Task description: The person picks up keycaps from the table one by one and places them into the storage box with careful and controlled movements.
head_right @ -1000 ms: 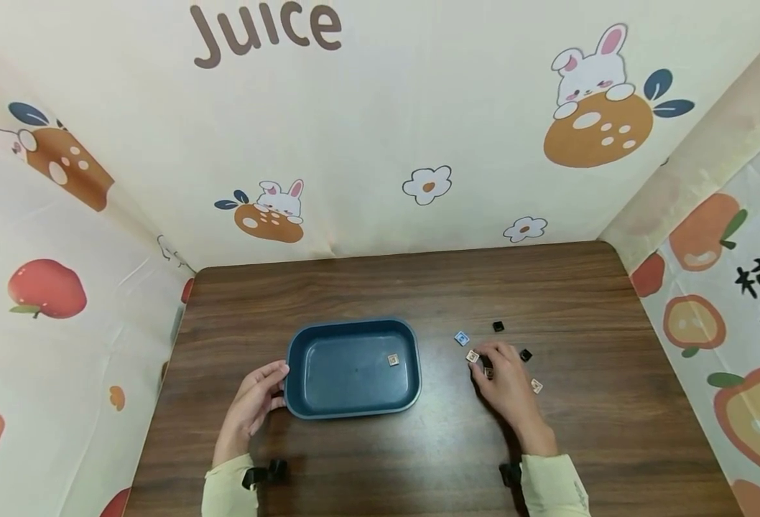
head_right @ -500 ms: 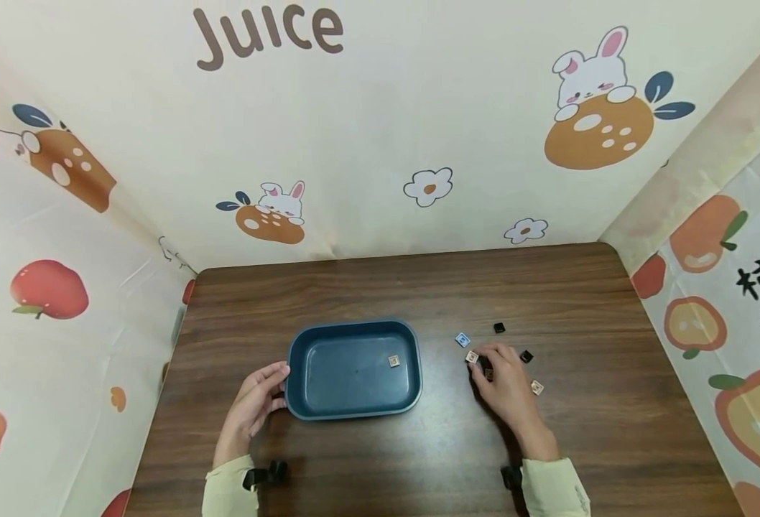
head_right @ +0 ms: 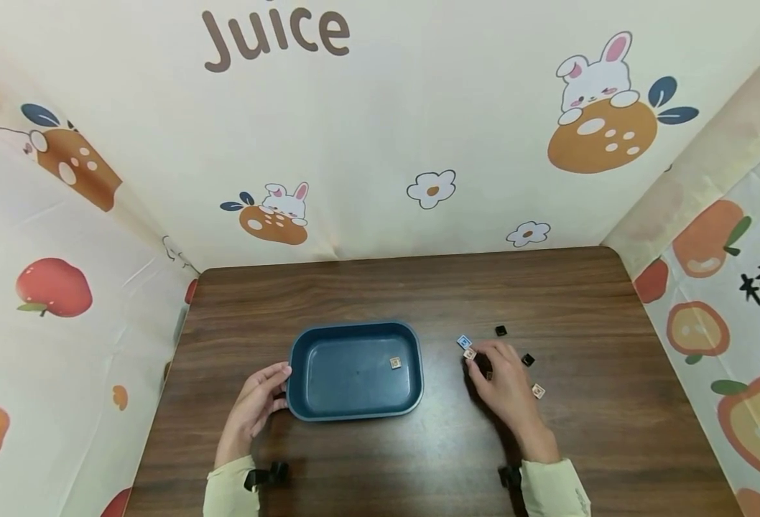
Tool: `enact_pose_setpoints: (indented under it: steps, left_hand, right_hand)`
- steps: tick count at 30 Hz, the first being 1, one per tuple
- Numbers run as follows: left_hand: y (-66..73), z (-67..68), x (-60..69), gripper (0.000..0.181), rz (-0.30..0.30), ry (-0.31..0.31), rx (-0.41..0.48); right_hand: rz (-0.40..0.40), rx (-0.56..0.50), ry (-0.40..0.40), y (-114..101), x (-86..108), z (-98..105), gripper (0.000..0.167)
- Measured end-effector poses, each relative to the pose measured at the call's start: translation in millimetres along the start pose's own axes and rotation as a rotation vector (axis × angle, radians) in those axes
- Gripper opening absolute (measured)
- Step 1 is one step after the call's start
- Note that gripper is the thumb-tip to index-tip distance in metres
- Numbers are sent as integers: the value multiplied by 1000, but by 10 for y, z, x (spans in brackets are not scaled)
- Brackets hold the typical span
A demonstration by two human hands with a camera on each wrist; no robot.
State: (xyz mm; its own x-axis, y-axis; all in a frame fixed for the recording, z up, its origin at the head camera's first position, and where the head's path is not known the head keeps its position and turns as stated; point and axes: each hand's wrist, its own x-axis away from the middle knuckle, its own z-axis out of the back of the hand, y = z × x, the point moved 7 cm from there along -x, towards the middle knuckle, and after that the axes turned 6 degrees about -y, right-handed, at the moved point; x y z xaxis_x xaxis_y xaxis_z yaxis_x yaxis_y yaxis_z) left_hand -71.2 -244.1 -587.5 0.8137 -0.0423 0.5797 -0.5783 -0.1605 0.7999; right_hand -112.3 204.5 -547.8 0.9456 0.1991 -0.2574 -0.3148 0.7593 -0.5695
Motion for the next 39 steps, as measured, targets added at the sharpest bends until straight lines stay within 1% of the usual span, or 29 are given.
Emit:
enact_pose_setpoints:
  steps: [7,13,17,21,26,29,34,39]
  left_hand:
    - [-5,2,-4,37,-9,5,2]
    - [-11,-46,-30,34,-21,0,15]
    - [-9,-65,-39,36,-19,-3,13]
    - [-3,-48,-23,39,-14,3,7]
    - [-1,-12,4,39,-8,18,-5]
    - [0,-1,5,39,-11,14,-15]
    - [1,-6,-6,41,-29,7,-24]
    - [2,-2,-9,39,-14,8,-15]
  right_hand:
    - [35,-3,-5,-129,-68,2,22]
    - [83,-12,8,-241,-146,43,22]
    - [98,-21,6,-307,-188,46,22]
    - [108,-37,-14,-390,-217,4,22]
    - [126,-51,-33,-502,-265,-78,21]
    - [141,-58,-37,-566,-292,-124,22]
    - [145,-73,-73,-632,-320,-201,22]
    - [156,-73,-101,-714,-364,-248,22]
